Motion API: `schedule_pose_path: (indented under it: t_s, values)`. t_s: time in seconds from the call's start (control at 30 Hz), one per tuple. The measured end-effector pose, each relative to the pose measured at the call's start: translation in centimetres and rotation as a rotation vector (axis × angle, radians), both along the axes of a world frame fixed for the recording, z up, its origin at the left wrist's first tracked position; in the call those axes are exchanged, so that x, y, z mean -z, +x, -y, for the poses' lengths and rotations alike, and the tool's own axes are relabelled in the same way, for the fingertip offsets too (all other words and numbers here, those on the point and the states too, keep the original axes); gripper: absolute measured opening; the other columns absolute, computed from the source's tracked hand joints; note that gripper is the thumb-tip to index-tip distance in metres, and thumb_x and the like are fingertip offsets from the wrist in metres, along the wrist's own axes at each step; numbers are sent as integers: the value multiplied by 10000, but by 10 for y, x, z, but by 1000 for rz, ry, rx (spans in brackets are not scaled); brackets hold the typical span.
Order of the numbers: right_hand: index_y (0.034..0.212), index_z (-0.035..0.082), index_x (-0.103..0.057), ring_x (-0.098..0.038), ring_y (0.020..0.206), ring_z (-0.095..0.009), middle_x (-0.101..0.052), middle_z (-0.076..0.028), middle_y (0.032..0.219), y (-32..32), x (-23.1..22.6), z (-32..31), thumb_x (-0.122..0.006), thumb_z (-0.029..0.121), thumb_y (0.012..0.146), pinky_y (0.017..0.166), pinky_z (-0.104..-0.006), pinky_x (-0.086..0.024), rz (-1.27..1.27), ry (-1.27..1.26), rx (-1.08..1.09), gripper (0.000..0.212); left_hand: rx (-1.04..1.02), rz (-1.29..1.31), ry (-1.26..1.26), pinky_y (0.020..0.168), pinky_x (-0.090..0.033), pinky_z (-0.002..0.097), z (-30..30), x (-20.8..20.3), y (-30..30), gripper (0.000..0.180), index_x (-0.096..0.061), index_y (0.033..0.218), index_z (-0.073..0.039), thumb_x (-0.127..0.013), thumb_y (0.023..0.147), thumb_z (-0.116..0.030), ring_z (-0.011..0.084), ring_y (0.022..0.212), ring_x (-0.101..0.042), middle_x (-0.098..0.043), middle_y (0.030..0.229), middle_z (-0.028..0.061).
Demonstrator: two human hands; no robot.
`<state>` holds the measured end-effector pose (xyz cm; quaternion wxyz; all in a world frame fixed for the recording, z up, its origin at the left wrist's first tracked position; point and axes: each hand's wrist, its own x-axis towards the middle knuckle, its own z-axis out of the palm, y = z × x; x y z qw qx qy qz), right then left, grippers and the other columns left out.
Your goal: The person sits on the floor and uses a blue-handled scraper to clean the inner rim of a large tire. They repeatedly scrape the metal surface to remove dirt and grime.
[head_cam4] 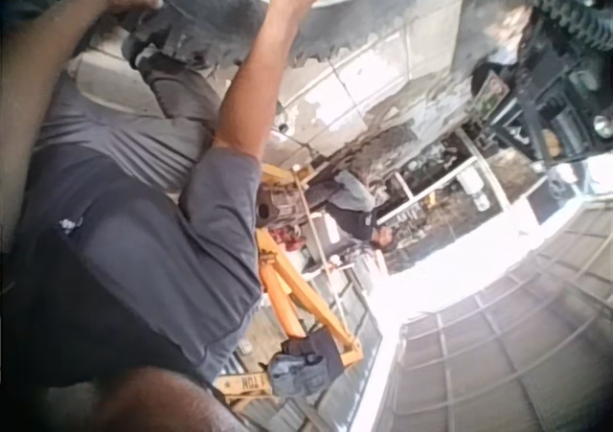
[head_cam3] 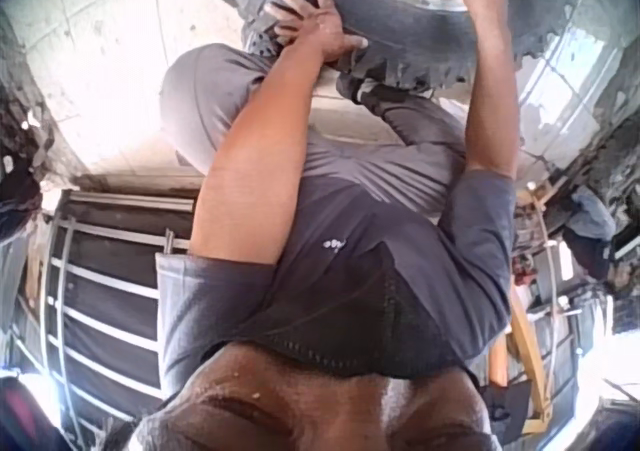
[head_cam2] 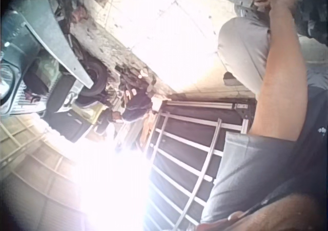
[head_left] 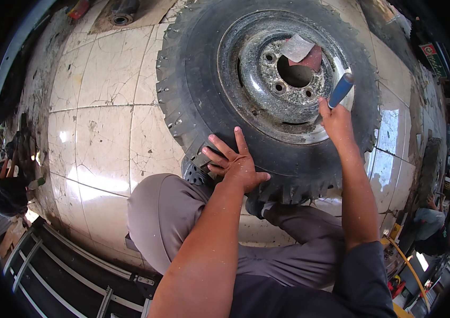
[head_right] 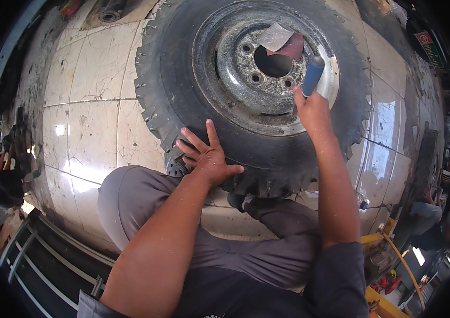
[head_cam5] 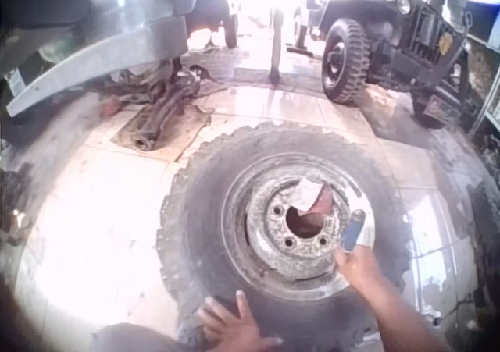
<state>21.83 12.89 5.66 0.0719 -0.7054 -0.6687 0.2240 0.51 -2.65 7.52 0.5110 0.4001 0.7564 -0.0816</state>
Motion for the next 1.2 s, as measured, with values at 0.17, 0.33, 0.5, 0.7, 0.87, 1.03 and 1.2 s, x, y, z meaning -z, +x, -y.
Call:
schedule_pose_path:
  t_s: [0.17, 0.33, 0.5, 0.7, 0.87, 1.03, 1.2]
  values:
    - [822, -58, -641, -621, 796, -489, -621, -306, 741, 1, 0, -3, -557, 440, 929, 724, -500, -488, 20, 89, -64, 516, -7, 11, 13, 1056, -102, 735, -1, 1, 0, 1379, 282, 1475, -187, -843, 708, -409, 654, 1264, 296, 408, 1383, 383]
    - [827, -52, -636, -634, 761, -458, -622, -255, 678, 7, 5, 4, -552, 438, 937, 705, -475, -491, -99, -34, 73, 509, -3, -6, -3, 1074, -109, 711, 1, 6, 1, 1404, 308, 1459, -200, -851, 695, -417, 640, 1258, 324, 450, 1349, 378]
    - [828, -43, -642, -650, 743, -442, -628, -247, 666, 6, -5, 2, -553, 429, 940, 698, -467, -493, -120, 29, 52, 494, -13, -1, -3, 1074, -108, 711, -2, 3, 0, 1396, 307, 1459, -201, -849, 702, -404, 640, 1255, 328, 450, 1346, 379]
    - [842, -57, -635, -663, 756, -412, -636, -241, 695, 17, 14, 7, -570, 408, 938, 678, -442, -494, 14, 56, -62, 480, 0, 7, -9, 1076, -113, 708, -3, 2, 1, 1390, 303, 1462, -200, -847, 707, -400, 636, 1257, 330, 446, 1350, 380]
    - [884, -45, -655, -627, 813, -475, -630, -294, 757, -2, -15, 5, -547, 424, 941, 725, -478, -486, -151, -92, 68, 484, -26, -5, 10, 1073, -112, 714, 2, 4, -3, 1389, 302, 1462, -201, -847, 707, -398, 637, 1255, 332, 445, 1348, 384]
    - [904, -66, -654, -671, 730, -393, -644, -250, 717, 23, 15, 3, -550, 436, 935, 690, -427, -499, -112, -12, -14, 514, -5, 13, 12, 1068, -114, 718, -5, 3, 2, 1393, 299, 1463, -191, -850, 703, -398, 639, 1253, 331, 443, 1346, 389]
    - [956, -57, -658, -630, 794, -480, -642, -284, 774, 16, -4, 4, -538, 417, 941, 739, -458, -495, -104, -101, 70, 489, -13, 8, 44, 1062, -115, 725, 1, 6, -1, 1390, 301, 1462, -187, -847, 708, -399, 648, 1248, 327, 444, 1343, 392]
